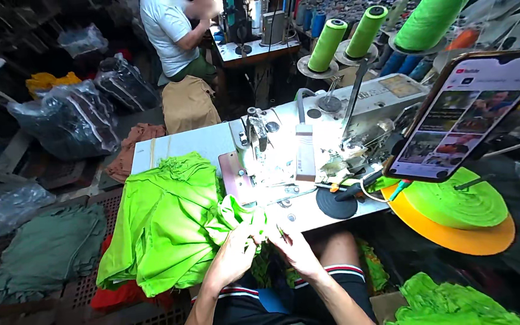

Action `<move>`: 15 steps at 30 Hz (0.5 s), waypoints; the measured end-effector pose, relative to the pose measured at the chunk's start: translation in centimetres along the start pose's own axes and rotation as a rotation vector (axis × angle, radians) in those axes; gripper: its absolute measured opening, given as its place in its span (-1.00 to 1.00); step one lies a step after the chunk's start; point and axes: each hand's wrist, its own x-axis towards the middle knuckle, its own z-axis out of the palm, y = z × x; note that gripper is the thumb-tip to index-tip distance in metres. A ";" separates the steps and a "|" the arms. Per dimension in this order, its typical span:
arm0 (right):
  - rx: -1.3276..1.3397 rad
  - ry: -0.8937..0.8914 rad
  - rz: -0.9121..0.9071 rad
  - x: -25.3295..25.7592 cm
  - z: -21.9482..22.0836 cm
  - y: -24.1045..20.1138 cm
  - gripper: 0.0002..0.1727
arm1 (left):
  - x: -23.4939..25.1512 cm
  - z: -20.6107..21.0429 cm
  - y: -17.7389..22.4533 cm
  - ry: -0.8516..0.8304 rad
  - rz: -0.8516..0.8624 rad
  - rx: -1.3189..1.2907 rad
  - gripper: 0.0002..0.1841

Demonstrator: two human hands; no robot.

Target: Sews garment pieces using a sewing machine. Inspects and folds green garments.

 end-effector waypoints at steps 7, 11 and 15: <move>-0.070 -0.030 -0.045 0.0 0.1 0.0 -0.78 | 0.3 0.5 0.8 0.277 0.181 -0.262 -0.86; -0.338 0.038 -0.056 -0.8 -0.2 -0.9 -0.67 | 0.5 1.2 0.8 0.440 0.163 -0.187 -0.82; -0.588 0.126 -0.110 -2.2 -1.0 -2.3 -0.47 | 0.2 0.9 1.1 0.427 0.163 -0.071 -0.82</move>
